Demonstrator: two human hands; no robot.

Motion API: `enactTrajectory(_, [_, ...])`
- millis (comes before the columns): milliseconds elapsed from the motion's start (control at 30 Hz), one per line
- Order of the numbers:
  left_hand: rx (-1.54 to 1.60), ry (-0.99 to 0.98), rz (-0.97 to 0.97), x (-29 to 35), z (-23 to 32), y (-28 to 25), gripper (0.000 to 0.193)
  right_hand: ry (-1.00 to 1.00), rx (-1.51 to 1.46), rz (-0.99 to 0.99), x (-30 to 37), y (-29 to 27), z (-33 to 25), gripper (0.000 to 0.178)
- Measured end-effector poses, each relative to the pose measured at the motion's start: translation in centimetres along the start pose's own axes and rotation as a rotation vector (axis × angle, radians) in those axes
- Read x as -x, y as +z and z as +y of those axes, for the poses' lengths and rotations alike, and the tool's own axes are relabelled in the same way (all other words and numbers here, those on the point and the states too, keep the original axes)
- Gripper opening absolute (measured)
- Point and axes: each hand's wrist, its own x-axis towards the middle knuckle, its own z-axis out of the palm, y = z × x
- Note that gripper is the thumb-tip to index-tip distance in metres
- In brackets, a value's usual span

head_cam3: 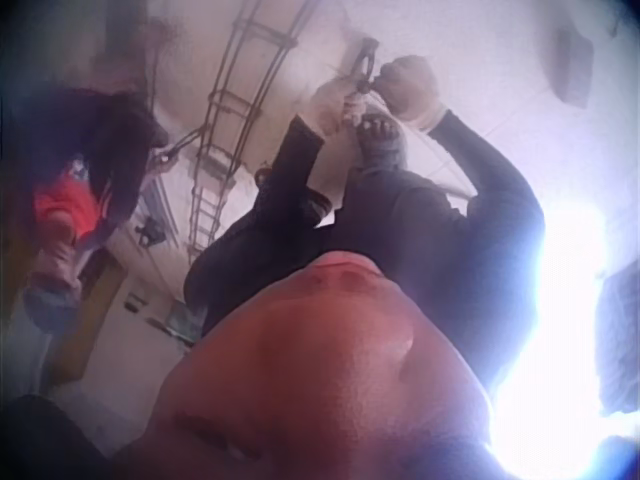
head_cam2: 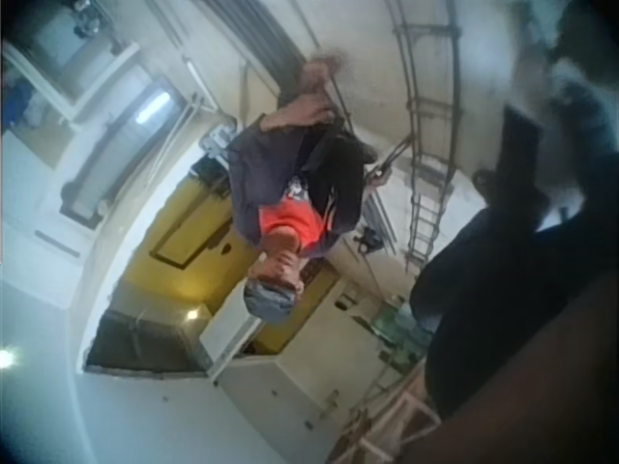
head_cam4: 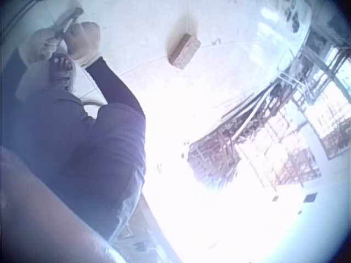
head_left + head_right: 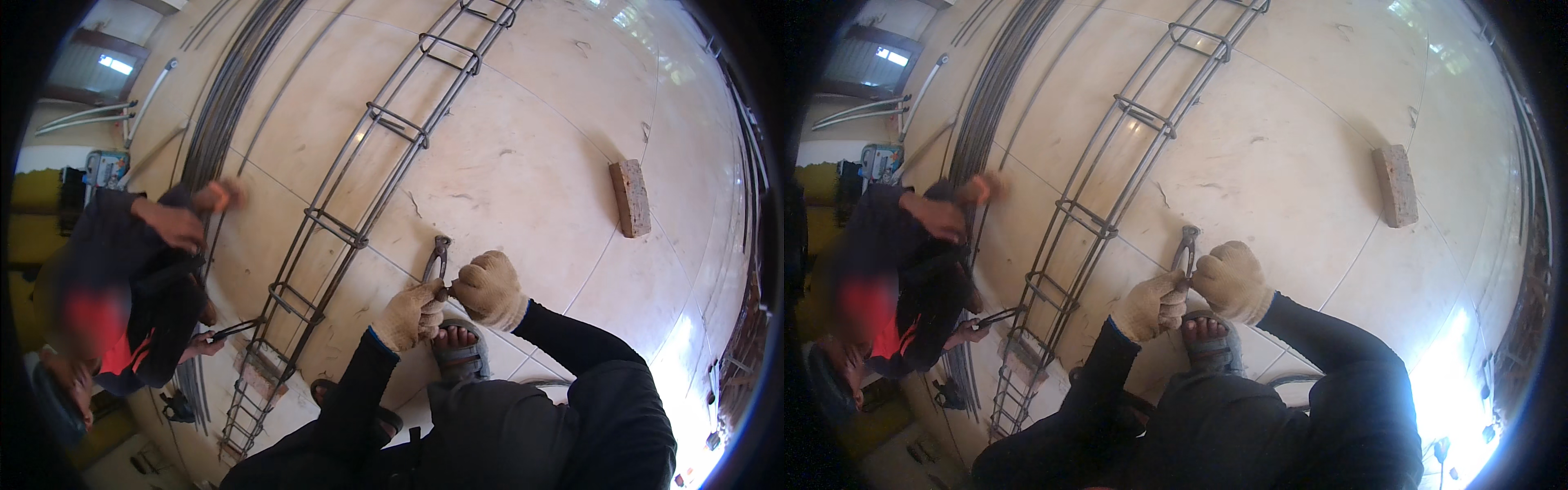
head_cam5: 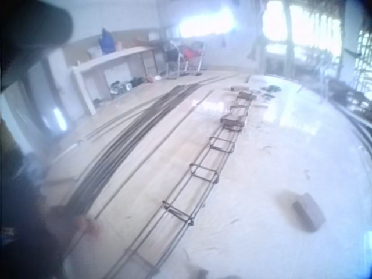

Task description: The person assembles a metal ladder-like frame on the floor by wrapping and twisting wire ties around the joints. They use pliers to tighten the wire and a hammer to adjust the frame, working alongside a coworker who performs similar tasks.

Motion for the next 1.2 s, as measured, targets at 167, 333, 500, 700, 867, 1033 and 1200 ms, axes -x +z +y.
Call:
enactTrajectory(167, [0.243,-0.191,-0.093,1.0,1.2,-0.2,0.026,0.019,-0.084,0.197,-0.4,1.5,0.8,0.029])
enactTrajectory(333, [-0.390,0.188,0.361,3.8,3.4,1.6,0.028,0.535,-0.482,0.521,-2.3,3.3,-1.7,0.056])
enactTrajectory(500, [-0.653,0.270,0.583,8.4,6.3,3.1,0.035,0.615,-0.231,0.092,-1.4,4.7,-4.9,0.061])
enactTrajectory(700, [-1.025,0.206,0.804,15.3,8.5,5.0,0.032,0.536,-0.112,-0.136,-1.5,6.4,-3.4,0.052])
enactTrajectory(867, [-0.674,0.275,0.876,19.8,11.1,5.4,0.030,0.525,-0.159,-0.157,-1.9,6.8,-0.4,0.051])
enactTrajectory(1033, [-0.282,0.479,0.692,18.8,9.0,3.2,0.032,0.745,0.123,0.091,-3.5,3.9,5.4,0.052])
enactTrajectory(1200, [0.017,0.408,0.535,14.2,5.4,0.4,0.032,0.803,0.477,0.402,-4.4,-1.1,13.0,0.061])
